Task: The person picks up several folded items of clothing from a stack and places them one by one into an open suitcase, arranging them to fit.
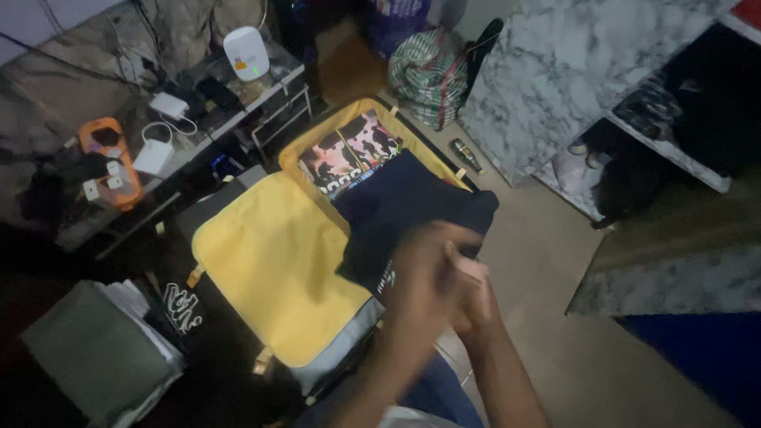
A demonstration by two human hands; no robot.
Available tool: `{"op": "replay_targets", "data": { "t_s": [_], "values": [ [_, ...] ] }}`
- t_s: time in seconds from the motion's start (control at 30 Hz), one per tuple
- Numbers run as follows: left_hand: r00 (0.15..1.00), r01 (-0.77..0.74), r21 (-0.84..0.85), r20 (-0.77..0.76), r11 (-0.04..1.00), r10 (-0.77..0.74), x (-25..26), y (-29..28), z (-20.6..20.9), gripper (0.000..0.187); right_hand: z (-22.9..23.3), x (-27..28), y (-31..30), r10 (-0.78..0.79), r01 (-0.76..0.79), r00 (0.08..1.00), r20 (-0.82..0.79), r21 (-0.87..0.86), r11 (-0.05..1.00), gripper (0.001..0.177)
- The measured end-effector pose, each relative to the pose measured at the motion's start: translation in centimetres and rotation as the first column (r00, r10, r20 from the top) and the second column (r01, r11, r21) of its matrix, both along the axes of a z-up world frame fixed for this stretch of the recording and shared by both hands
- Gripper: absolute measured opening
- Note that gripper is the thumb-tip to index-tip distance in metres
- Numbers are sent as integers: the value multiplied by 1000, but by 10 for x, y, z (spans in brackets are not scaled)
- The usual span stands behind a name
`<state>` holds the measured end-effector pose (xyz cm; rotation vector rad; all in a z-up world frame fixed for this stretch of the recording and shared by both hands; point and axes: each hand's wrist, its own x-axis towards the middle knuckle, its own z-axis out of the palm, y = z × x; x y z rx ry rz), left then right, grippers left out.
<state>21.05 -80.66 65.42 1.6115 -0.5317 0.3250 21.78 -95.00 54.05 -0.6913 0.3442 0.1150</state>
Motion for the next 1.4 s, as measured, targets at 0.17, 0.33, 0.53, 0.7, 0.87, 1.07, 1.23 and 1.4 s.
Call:
{"op": "replay_targets", "data": {
  "t_s": [0.17, 0.33, 0.53, 0.7, 0.87, 1.07, 1.23, 1.4],
  "values": [
    [729, -574, 415, -134, 706, 672, 72, -4, -165, 72, -30, 54, -11, -30, 21, 992, -125, -75, 997, 30],
    [326, -484, -778, -585, 400, -743, 112, 7, -235, 83, -97, 117, -31, 140, -112, 984, -108, 236, 965, 28],
    [284, -630, -438, -898, 641, -335, 172, -18, -241, 75, -120, 189, -56, 193, -131, 961, -199, 289, 948, 40],
    [503, -518, -13, -813, 855, 292, 236, -7, -320, 78, -190, 248, -72, 244, -173, 933, -266, 264, 949, 43],
    [550, -465, 375, -587, 802, 594, 273, 6, -383, 80, -286, 300, -81, 292, -284, 854, -431, 84, 955, 46],
    [426, -72, 812, -500, 579, 754, 274, -2, -396, 77, -316, 324, -97, -111, -418, 881, -460, -866, 274, 51],
    [622, -112, 824, -378, 555, 686, 266, -22, -441, 76, -257, 341, -94, 335, 69, 940, -69, -921, -383, 56],
    [706, -189, 800, -294, 570, 645, 248, -18, -483, 76, -273, 353, -79, 585, 12, 623, -520, -741, -672, 62]
  ]
}}
